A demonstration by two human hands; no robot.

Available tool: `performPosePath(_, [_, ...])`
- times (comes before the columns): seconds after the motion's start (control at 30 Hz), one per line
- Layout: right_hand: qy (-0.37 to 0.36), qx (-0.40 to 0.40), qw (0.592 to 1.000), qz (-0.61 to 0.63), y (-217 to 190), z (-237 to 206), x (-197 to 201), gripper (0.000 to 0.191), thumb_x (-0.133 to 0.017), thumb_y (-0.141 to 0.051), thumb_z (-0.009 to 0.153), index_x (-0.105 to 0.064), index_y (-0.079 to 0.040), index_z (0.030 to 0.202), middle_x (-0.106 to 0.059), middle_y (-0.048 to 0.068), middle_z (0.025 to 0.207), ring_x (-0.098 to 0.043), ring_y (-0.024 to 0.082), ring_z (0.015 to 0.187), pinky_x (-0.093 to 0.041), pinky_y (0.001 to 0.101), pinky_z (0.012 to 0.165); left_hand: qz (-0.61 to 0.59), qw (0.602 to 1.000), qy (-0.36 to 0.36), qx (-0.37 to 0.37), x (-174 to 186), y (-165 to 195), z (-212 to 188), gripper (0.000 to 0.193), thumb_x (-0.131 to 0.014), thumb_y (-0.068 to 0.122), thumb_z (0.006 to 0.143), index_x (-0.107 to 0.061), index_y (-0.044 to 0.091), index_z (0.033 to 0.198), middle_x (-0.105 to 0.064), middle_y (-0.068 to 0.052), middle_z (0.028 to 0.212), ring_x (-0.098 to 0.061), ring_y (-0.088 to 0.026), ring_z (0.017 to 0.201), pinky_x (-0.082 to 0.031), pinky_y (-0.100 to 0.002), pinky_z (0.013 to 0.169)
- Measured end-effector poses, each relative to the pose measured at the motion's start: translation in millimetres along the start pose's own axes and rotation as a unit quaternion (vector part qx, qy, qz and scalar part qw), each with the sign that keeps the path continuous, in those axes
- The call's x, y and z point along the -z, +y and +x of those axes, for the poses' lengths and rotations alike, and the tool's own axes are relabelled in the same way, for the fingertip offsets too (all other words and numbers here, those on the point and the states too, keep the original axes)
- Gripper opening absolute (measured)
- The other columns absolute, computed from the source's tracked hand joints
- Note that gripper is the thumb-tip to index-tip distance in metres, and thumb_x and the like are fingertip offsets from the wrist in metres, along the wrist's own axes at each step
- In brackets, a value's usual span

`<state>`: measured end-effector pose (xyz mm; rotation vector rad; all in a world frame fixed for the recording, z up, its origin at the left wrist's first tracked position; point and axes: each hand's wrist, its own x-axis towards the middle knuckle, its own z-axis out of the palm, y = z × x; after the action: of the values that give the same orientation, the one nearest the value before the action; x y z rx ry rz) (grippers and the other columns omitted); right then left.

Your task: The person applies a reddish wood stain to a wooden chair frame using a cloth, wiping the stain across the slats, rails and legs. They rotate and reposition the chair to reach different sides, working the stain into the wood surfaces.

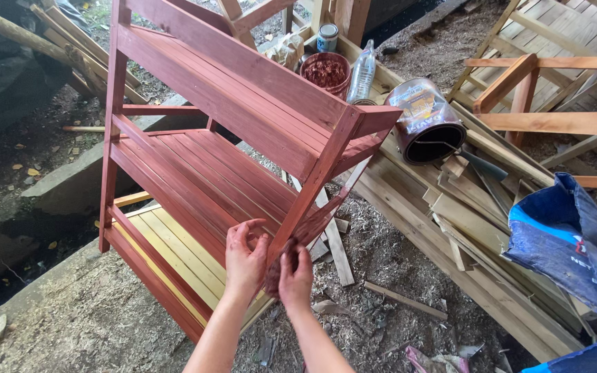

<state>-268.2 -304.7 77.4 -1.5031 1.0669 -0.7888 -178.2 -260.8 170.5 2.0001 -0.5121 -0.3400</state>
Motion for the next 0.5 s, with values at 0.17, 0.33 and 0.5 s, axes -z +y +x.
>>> performPosePath(0.17, [0.054, 0.070, 0.996, 0.010, -69.0, 99.0, 42.5, 0.026, -0.060, -0.029, 0.103, -0.063, -0.006, 0.114, -0.073, 0.012, 0.108, -0.071, 0.025, 0.101, -0.057, 0.0399, 0.091, -0.043, 0.999, -0.007, 0.018, -7.9, 14.0, 3.1, 0.028, -0.069, 0.010, 0.088, -0.072, 0.012, 0.115, -0.054, -0.007, 0.108, -0.058, -0.017, 0.085, -0.053, -0.032, 0.085])
performPosePath(0.33, [0.119, 0.240, 0.963, -0.018, -157.4, 208.4, 92.7, 0.017, -0.062, -0.018, 0.102, -0.063, -0.004, 0.112, -0.073, 0.010, 0.104, -0.070, 0.022, 0.096, -0.056, 0.0371, 0.088, -0.034, 0.999, -0.016, 0.017, -9.5, 12.4, 5.1, 0.028, -0.069, 0.011, 0.088, -0.072, 0.012, 0.115, -0.054, -0.006, 0.108, -0.060, -0.016, 0.082, -0.054, -0.031, 0.083])
performPosePath(0.5, [0.097, 0.266, 0.956, 0.071, -152.6, 214.0, 95.1, 0.020, -0.061, -0.014, 0.105, -0.061, -0.003, 0.121, -0.071, 0.012, 0.112, -0.065, 0.022, 0.102, -0.053, 0.0353, 0.094, -0.034, 0.999, 0.012, 0.000, 5.7, -19.4, -4.0, 0.027, -0.069, 0.011, 0.088, -0.072, 0.011, 0.115, -0.057, -0.008, 0.108, -0.061, -0.018, 0.094, -0.054, -0.034, 0.085])
